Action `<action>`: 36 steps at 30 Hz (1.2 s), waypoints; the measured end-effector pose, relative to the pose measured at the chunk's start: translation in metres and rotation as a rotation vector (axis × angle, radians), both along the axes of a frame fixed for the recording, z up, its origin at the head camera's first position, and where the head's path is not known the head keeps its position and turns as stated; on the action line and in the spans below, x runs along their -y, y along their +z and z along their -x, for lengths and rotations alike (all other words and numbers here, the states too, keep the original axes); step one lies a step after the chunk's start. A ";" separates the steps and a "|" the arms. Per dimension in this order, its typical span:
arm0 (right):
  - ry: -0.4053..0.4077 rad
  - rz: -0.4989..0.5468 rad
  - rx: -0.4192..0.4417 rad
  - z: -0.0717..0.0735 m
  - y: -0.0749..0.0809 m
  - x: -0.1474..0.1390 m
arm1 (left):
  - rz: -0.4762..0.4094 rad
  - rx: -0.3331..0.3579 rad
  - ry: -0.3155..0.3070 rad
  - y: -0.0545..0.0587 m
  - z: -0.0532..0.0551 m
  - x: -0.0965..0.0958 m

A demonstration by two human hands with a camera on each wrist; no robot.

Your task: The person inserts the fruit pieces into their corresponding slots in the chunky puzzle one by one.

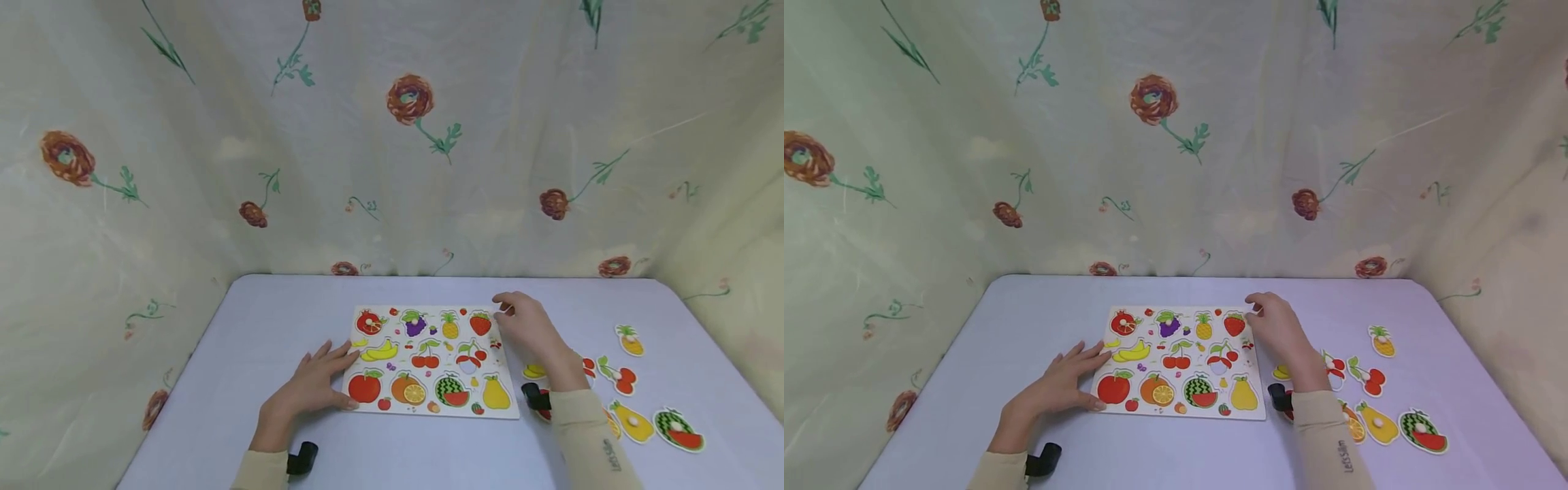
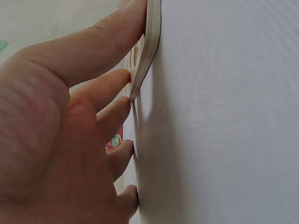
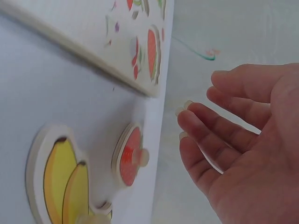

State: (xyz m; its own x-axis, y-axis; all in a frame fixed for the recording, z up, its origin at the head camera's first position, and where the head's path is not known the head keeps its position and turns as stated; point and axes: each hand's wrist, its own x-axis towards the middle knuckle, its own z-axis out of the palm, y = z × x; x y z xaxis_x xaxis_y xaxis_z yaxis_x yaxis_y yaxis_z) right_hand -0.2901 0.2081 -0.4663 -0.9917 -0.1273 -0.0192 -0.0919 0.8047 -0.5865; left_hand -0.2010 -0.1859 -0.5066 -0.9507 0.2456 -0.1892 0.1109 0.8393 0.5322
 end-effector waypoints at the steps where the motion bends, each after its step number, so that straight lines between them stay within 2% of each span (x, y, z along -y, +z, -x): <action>1: -0.003 -0.002 -0.004 0.001 -0.001 -0.002 | -0.001 0.000 0.000 0.000 0.000 0.000; 9: -0.027 -0.007 -0.046 0.004 -0.005 -0.020 | 0.003 -0.003 0.003 0.000 0.000 0.000; 21: -0.045 -0.050 -0.006 0.002 0.003 -0.047 | -0.002 -0.005 0.007 0.002 0.000 0.000; 36: -0.067 -0.071 0.033 0.006 -0.003 -0.087 | -0.004 0.003 0.014 0.000 0.000 0.000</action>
